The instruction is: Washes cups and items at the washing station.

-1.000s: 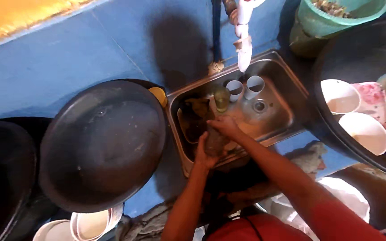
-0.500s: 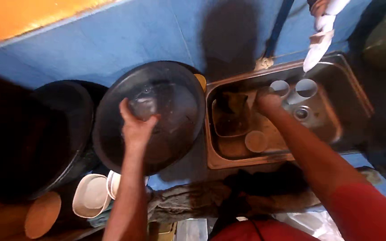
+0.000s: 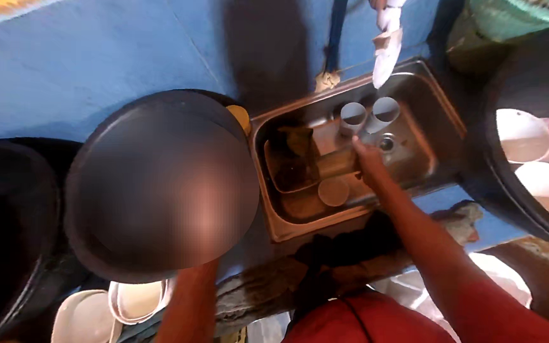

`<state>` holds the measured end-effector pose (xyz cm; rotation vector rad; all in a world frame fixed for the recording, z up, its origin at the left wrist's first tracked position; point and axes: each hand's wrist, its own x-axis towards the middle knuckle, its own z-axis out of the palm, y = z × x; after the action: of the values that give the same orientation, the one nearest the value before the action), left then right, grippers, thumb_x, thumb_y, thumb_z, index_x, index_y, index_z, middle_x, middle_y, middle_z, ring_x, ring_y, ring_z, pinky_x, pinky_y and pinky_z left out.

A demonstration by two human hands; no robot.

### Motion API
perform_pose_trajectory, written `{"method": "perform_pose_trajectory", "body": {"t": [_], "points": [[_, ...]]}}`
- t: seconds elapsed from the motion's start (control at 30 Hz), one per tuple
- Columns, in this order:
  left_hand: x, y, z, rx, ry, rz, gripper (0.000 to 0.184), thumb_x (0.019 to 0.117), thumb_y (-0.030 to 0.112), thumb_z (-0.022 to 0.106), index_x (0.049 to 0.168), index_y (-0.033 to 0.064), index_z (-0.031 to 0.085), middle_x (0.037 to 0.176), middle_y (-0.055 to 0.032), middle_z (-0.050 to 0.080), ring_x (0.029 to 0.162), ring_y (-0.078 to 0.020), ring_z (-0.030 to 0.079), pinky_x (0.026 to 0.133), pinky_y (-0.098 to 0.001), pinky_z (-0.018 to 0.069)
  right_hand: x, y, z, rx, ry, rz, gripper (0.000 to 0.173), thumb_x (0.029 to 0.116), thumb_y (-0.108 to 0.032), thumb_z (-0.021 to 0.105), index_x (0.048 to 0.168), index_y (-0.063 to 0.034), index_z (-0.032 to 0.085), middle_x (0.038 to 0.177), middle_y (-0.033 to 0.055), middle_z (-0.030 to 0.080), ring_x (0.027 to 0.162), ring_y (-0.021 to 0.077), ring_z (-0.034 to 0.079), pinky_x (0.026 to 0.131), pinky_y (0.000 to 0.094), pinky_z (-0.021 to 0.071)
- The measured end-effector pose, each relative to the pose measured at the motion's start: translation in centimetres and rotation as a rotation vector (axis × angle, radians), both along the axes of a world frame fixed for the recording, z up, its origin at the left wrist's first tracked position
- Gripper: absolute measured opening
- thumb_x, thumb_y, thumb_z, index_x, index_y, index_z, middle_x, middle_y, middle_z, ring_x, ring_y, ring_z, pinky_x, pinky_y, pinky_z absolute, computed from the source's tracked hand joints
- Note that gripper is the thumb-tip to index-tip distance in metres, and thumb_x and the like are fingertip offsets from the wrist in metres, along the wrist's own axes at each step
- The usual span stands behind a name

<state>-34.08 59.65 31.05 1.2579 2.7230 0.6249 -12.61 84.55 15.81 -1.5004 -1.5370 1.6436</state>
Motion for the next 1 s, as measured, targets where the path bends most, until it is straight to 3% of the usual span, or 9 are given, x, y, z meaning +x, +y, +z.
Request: {"method": "perform_pose_trajectory", "body": {"t": [0.1, 0.17, 0.33, 0.4, 0.5, 0.6, 0.73, 0.83, 1.0], "points": [[6.7, 6.1, -3.5, -0.141, -0.072, -0.374, 0.08, 0.0901, 0.043, 0.077, 0.153, 0.0042, 0.046, 0.157, -0.025, 0.043, 0.142, -0.0435, 0.044, 0.114, -0.0599, 0.0392, -0.6, -2.5, -0.5, -0.146, 0.061, 0.038, 0.055, 0.1086, -0.052, 0.039, 0.101, -0.0028, 0.064, 0.073, 0.0039, 0.057, 0.058, 0.0131, 0.054, 0.053, 0.0329, 0.0488], [8.9, 8.9, -6.3, -0.355, -0.111, -0.52, 0.094, 0.0867, 0.046, 0.08, 0.162, 0.0157, 0.033, 0.161, -0.0255, 0.036, 0.143, -0.0467, 0.042, 0.111, -0.0632, 0.0402, -1.2, -4.0, -0.5, -0.177, 0.09, 0.108, 0.054, 0.1093, -0.05, 0.039, 0.099, -0.003, 0.064, 0.074, 0.004, 0.056, 0.062, 0.0128, 0.054, 0.058, 0.033, 0.0488], [6.6, 8.6, -10.0, -0.642, -0.216, -0.427, 0.101, 0.0855, 0.032, 0.083, 0.165, 0.0308, 0.021, 0.133, -0.0299, 0.059, 0.125, -0.0513, 0.055, 0.095, -0.0684, 0.0489, -0.8, -3.8, -2.6, 0.009, -0.187, 0.488, 0.059, 0.1117, -0.049, 0.029, 0.142, -0.0071, 0.057, 0.126, 0.0214, 0.067, 0.116, 0.0364, 0.065, 0.1, 0.0595, 0.05], [4.7, 6.9, -10.0, -0.577, -0.355, -0.294, 0.091, 0.0884, 0.031, 0.079, 0.164, 0.0233, 0.028, 0.128, -0.0298, 0.063, 0.118, -0.0491, 0.061, 0.095, -0.0682, 0.0496, -0.8, -3.8, -2.9, 0.143, -0.393, 0.716, 0.049, 0.1111, -0.034, 0.042, 0.152, -0.0074, 0.046, 0.139, 0.0227, 0.061, 0.127, 0.0422, 0.06, 0.106, 0.0645, 0.0452], [3.0, 5.1, -10.5, -0.313, -0.68, -0.106, 0.074, 0.0978, 0.022, 0.069, 0.161, 0.0175, 0.032, 0.137, -0.0266, 0.06, 0.119, -0.0413, 0.062, 0.099, -0.0597, 0.051, -1.3, -6.0, -4.1, 0.344, -0.525, 0.848, 0.043, 0.1007, -0.021, 0.064, 0.141, -0.0058, 0.059, 0.144, 0.0248, 0.055, 0.134, 0.045, 0.052, 0.111, 0.0639, 0.0417], [3.5, 5.3, -12.8, 0.025, -0.939, -0.004, 0.067, 0.0988, 0.024, 0.057, 0.16, 0.0137, 0.031, 0.137, -0.0197, 0.058, 0.112, -0.0264, 0.063, 0.092, -0.0451, 0.0544, -1.8, -6.6, -5.4, 0.316, -0.485, 0.768, 0.037, 0.1065, -0.021, 0.053, 0.137, -0.0019, 0.062, 0.141, 0.0262, 0.057, 0.135, 0.0433, 0.052, 0.114, 0.0605, 0.0397], [5.2, 7.5, -14.0, 0.198, -0.982, 0.072, 0.067, 0.1033, 0.025, 0.054, 0.162, 0.011, 0.026, 0.149, -0.0207, 0.049, 0.126, -0.0262, 0.058, 0.101, -0.0447, 0.0514, -1.4, -5.1, -3.9, 0.28, -0.308, 0.777, 0.029, 0.1027, -0.009, 0.057, 0.127, 0.0051, 0.065, 0.126, 0.0271, 0.066, 0.122, 0.0417, 0.061, 0.108, 0.0578, 0.0452], [6.1, 9.0, -14.9, 0.253, -0.98, 0.071, 0.07, 0.1069, 0.031, 0.053, 0.165, 0.015, 0.017, 0.161, -0.0199, 0.038, 0.141, -0.0304, 0.047, 0.112, -0.0503, 0.0441, -1.3, -6.2, 0.6, 0.191, -0.141, 0.456, 0.026, 0.1062, -0.014, 0.053, 0.125, -0.003, 0.069, 0.119, 0.0204, 0.07, 0.11, 0.034, 0.068, 0.096, 0.0541, 0.0536], [8.1, 11.6, -16.6, 0.295, -1.039, 0.019, 0.07, 0.1076, 0.03, 0.052, 0.166, 0.0169, 0.014, 0.164, -0.0172, 0.034, 0.143, -0.0297, 0.045, 0.113, -0.0502, 0.0429, -2.2, -7.2, -1.3, 0.053, -0.24, 0.368, 0.045, 0.1023, -0.01, 0.057, 0.147, -0.006, 0.052, 0.138, 0.0251, 0.06, 0.129, 0.0405, 0.059, 0.107, 0.0578, 0.0469]]}}
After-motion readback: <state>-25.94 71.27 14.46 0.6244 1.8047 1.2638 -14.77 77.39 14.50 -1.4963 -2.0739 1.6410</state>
